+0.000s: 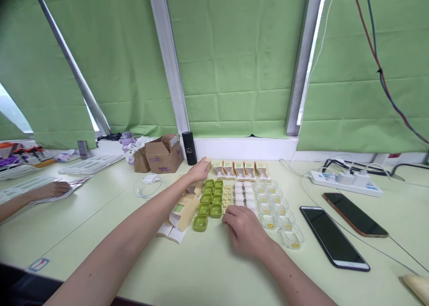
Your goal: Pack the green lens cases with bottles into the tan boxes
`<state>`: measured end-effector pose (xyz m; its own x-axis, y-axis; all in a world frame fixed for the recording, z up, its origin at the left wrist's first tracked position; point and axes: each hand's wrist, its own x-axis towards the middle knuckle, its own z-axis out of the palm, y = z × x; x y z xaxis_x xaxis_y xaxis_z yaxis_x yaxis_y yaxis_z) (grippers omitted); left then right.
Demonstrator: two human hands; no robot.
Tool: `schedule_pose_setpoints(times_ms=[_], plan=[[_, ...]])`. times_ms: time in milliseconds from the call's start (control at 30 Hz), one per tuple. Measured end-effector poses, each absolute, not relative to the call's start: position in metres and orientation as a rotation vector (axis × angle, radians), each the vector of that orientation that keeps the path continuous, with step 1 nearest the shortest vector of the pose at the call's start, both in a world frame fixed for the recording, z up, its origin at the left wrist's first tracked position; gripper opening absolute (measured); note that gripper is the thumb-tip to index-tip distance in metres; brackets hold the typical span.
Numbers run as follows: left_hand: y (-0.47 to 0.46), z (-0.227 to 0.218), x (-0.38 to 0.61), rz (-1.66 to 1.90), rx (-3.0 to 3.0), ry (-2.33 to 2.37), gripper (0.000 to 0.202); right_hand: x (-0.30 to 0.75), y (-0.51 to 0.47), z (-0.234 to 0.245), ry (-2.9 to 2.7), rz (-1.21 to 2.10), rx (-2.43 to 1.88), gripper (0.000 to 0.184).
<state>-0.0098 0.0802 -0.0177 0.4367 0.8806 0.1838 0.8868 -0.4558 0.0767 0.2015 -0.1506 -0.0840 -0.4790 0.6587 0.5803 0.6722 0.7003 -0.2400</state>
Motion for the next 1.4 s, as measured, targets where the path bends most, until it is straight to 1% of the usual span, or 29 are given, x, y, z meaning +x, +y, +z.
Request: schedule_pose_setpoints(times_ms=[133, 300, 333, 433, 533, 633, 700, 767, 867, 933, 1167, 1267, 1400], plan=[[0.038, -0.005, -0.006, -0.505, -2.673, -1.491, 0.041, 0.199, -0.152, -0.085, -2.258, -0.033, -1.007, 0.029], [-0.024, 0.004, -0.008, -0.718, -2.667, -1.401, 0.036, 0.197, -0.152, -0.084, -2.279, 0.003, -1.014, 0.026], [-0.035, 0.004, -0.01, -0.862, -2.659, -1.36, 0.034, 0.197, -0.152, -0.084, -2.285, 0.02, -1.021, 0.025], [-0.06, -0.005, -0.016, -1.221, -2.603, -1.264, 0.03, 0.194, -0.154, -0.084, -2.305, 0.072, -1.045, 0.021], [-0.073, -0.023, -0.021, -1.442, -2.524, -1.202, 0.026, 0.189, -0.158, -0.085, -2.332, 0.097, -1.044, 0.018], [-0.075, -0.041, -0.024, -1.582, -2.485, -1.154, 0.026, 0.181, -0.162, -0.087, -2.374, 0.063, -1.067, 0.033], [-0.075, -0.048, -0.025, -1.604, -2.477, -1.102, 0.027, 0.175, -0.164, -0.088, -2.413, 0.021, -1.089, 0.045], [-0.075, -0.051, -0.025, -1.611, -2.462, -1.048, 0.028, 0.17, -0.164, -0.089, -2.455, -0.02, -1.105, 0.054], [-0.077, -0.051, -0.024, -1.607, -2.426, -0.973, 0.029, 0.165, -0.164, -0.089, -2.499, -0.055, -1.124, 0.057], [-0.079, -0.052, -0.022, -1.589, -2.418, -0.916, 0.028, 0.164, -0.164, -0.088, -2.51, -0.051, -1.128, 0.052], [-0.085, -0.063, -0.017, -1.515, -2.472, -0.86, 0.028, 0.166, -0.166, -0.09, -2.477, -0.051, -1.118, 0.021], [-0.086, -0.065, -0.017, -1.505, -2.483, -0.868, 0.028, 0.169, -0.166, -0.09, -2.446, -0.027, -1.113, 0.016], [-0.086, -0.065, -0.017, -1.515, -2.481, -0.866, 0.027, 0.175, -0.167, -0.087, -2.411, 0.04, -1.08, 0.018]])
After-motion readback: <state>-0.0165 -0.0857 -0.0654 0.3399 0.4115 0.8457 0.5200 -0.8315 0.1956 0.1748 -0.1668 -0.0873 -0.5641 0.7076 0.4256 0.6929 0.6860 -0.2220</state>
